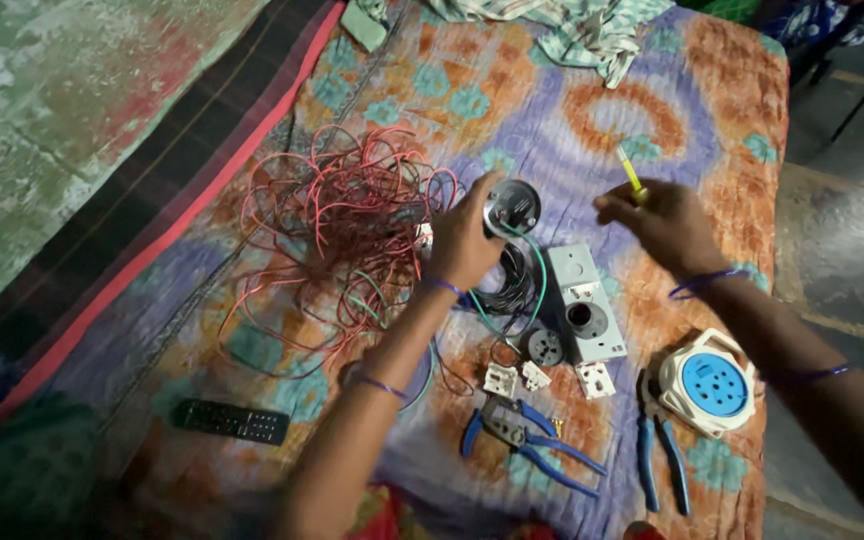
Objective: The person is repairing electrical components on a patterned floor. They use a screwdriver to tighten screws on a socket and pliers to strip and cut wires. The person handles various wires and electrical parts throughout the task.
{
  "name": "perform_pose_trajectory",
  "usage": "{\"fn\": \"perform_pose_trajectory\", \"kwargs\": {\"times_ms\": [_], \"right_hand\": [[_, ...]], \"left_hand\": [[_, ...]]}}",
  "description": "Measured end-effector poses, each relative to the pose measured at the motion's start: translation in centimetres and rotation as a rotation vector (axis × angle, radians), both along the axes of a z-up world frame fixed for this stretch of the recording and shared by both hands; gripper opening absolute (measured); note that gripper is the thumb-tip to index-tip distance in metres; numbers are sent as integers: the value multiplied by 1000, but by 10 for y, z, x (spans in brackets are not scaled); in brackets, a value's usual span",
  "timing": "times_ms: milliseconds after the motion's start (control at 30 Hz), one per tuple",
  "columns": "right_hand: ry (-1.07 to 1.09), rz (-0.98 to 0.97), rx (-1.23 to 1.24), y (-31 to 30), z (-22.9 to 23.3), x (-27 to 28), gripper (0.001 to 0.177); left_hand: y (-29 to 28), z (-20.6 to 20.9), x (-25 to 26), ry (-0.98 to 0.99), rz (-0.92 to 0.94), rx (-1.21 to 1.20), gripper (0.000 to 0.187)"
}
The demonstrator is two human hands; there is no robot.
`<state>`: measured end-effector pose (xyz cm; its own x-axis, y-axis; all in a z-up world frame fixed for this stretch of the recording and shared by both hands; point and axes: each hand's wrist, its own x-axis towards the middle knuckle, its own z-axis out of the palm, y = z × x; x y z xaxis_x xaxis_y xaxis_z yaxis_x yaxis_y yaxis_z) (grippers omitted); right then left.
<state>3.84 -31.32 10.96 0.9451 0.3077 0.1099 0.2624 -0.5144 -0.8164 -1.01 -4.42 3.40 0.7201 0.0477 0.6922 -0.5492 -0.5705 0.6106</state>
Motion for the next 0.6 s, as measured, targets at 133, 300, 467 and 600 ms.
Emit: {"fn": "perform_pose_trajectory", "kwargs": {"times_ms": [133, 300, 467, 600], "right_hand": [[155, -159, -31, -11, 12, -9, 26], [148, -100, -106, -10, -1, -23, 26], [84, 27, -66, 25, -13, -23, 25], [288, -117, 26, 84, -12, -29, 25]], "left_hand": [[20, 25, 1, 232, -148, 333, 85], [55, 39, -13, 345, -339, 626, 77], [96, 72, -16, 355, -417, 666, 80], [127, 79, -30, 437, -408, 603, 86]]}}
